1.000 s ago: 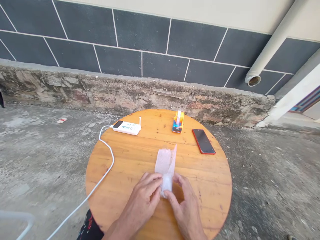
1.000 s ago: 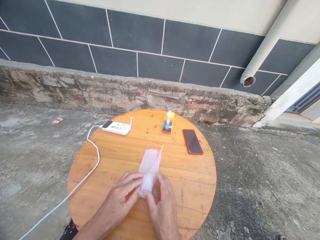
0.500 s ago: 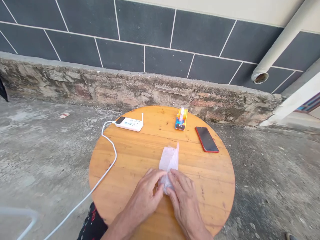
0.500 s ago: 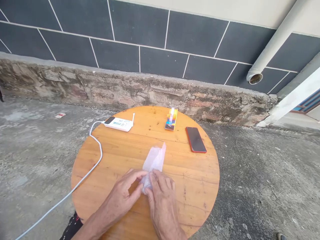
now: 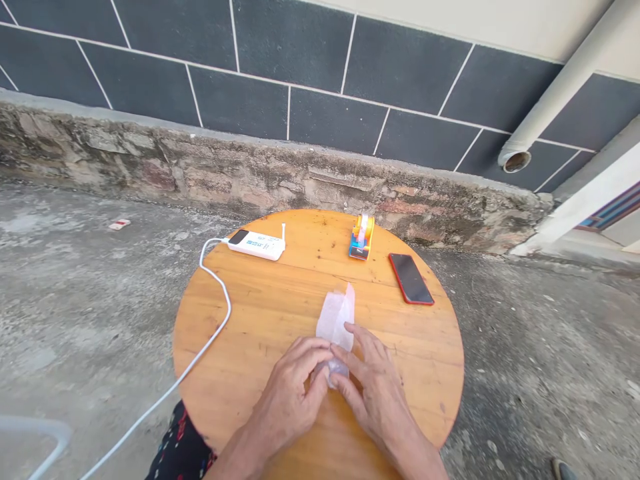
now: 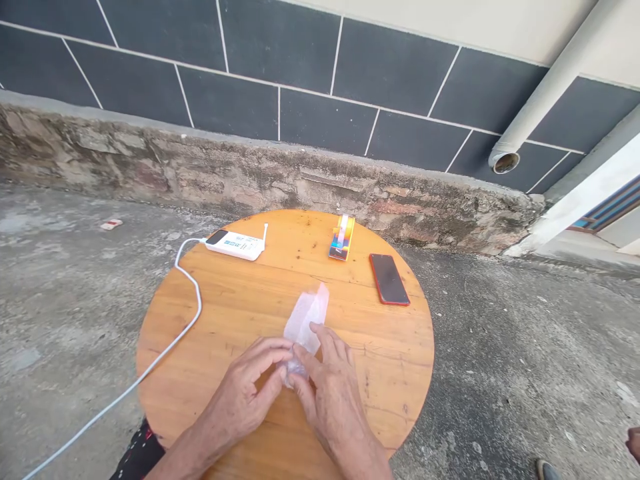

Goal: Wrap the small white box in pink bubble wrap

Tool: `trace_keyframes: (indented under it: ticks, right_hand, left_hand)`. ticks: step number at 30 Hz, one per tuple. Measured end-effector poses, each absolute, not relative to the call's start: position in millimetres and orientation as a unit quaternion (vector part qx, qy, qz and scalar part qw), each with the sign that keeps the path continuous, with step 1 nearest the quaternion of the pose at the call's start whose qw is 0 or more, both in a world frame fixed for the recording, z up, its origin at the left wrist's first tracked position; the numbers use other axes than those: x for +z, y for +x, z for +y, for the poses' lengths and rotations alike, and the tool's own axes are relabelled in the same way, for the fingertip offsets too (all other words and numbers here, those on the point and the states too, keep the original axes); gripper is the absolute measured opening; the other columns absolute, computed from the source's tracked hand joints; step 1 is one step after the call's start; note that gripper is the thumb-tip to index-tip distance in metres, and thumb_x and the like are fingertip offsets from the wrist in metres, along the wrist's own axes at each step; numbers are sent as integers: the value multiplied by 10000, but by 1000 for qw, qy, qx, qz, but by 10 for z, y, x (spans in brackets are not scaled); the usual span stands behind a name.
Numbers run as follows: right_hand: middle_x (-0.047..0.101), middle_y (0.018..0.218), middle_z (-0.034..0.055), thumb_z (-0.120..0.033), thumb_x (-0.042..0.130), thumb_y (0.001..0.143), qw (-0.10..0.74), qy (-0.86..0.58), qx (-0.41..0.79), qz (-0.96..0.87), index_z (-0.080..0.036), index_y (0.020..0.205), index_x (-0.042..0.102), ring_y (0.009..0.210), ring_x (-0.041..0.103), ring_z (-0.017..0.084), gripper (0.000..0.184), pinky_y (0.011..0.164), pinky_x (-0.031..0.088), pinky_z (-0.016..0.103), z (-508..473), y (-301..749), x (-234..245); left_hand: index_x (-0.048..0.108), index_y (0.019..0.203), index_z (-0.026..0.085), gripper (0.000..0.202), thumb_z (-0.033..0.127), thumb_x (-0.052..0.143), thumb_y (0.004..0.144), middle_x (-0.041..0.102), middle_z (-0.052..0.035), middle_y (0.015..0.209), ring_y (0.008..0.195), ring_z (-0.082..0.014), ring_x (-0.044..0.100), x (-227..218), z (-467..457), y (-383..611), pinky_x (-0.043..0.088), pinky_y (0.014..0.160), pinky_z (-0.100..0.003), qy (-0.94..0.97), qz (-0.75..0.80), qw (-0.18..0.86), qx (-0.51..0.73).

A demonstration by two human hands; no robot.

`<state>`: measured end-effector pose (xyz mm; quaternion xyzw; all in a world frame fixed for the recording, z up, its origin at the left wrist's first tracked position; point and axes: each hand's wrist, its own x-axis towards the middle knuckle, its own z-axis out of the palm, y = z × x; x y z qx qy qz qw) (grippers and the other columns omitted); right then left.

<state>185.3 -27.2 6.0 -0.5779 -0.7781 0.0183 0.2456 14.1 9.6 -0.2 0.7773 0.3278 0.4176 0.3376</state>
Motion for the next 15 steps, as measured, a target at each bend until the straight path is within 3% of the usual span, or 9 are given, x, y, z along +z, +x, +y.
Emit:
trace_keyframes:
  ticks: [5,11,15]
  right_hand:
    - [441,1393,88,-186,625,803,230,-581,43,-779,-319,1208,605,1230,448,327,427,931,435,536,-240,1855,148]
    - [416,1415,82,-253,631,827,229,-554,65,-798,-325,1255,571,1263,410,322,438,964,408,541,-204,1905,146]
    - [439,1394,86,-281,623,838,283,-537,74,-791,-306,1271,554,1244,439,305,439,965,426,511,-243,2006,73]
  left_hand:
    - [649,816,192,126,110,554,804,659,-51,934,881,-177,623,-29,79,241,521,778,-290,734,388,321,456]
    - [603,691,189,190,63,498,786,639,-40,900,858,-162,631,-47,67,299,521,744,-270,724,422,302,454]
    - [582,655,193,214,44,483,773,628,-39,899,862,-162,632,-55,60,298,517,736,-265,741,426,267,445]
